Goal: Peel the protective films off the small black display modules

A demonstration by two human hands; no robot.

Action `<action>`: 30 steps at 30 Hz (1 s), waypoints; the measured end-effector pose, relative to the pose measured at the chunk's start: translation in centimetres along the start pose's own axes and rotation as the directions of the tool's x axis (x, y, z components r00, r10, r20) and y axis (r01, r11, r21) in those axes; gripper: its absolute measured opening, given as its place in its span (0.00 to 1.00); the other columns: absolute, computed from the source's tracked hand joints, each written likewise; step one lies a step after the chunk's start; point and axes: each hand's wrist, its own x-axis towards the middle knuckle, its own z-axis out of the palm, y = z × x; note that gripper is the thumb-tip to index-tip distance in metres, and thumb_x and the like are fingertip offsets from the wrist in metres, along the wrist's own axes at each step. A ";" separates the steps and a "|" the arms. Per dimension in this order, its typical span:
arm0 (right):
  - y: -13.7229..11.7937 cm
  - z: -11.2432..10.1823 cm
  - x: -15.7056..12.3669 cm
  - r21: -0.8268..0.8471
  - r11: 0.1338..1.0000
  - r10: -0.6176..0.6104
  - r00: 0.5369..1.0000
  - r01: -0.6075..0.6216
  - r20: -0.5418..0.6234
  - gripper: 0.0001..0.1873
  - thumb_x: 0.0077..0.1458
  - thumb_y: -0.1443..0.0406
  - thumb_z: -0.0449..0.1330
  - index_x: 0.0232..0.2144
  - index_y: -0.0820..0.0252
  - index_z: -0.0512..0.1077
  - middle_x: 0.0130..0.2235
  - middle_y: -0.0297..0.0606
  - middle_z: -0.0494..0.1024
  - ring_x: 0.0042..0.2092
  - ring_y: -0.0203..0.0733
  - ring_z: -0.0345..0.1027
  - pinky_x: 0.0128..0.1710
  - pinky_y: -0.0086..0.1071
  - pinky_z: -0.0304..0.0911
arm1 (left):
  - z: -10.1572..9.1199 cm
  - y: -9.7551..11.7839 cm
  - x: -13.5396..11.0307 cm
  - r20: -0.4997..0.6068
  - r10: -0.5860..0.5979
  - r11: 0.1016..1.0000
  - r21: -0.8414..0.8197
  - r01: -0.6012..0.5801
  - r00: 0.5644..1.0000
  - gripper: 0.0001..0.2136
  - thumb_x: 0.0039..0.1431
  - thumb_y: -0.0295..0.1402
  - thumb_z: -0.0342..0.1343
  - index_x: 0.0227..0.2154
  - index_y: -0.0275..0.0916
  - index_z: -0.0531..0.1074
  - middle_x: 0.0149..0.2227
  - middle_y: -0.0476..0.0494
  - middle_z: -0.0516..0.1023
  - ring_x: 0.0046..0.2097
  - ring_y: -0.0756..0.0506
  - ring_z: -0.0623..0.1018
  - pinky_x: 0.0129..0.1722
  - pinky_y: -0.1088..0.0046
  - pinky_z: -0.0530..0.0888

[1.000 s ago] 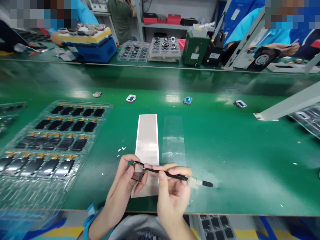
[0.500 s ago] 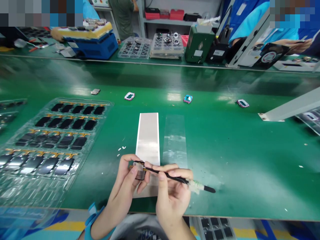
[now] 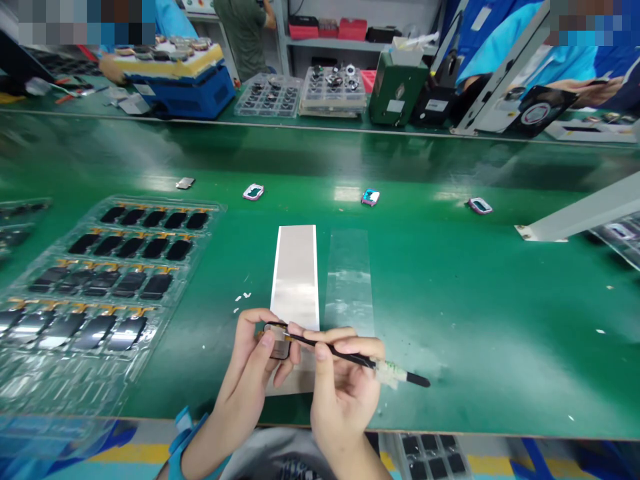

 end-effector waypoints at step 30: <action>-1.6 -11.5 0.9 -0.331 0.922 0.221 0.975 -0.200 0.026 0.11 0.59 0.70 0.63 0.39 0.54 0.65 0.36 0.35 0.81 0.40 0.38 0.80 0.42 0.27 0.76 | 0.8 -1.0 0.4 0.436 -0.084 0.593 0.745 -0.307 0.896 0.07 0.71 0.35 0.44 0.45 0.44 0.66 0.44 0.43 0.78 0.42 0.43 0.78 0.42 0.66 0.73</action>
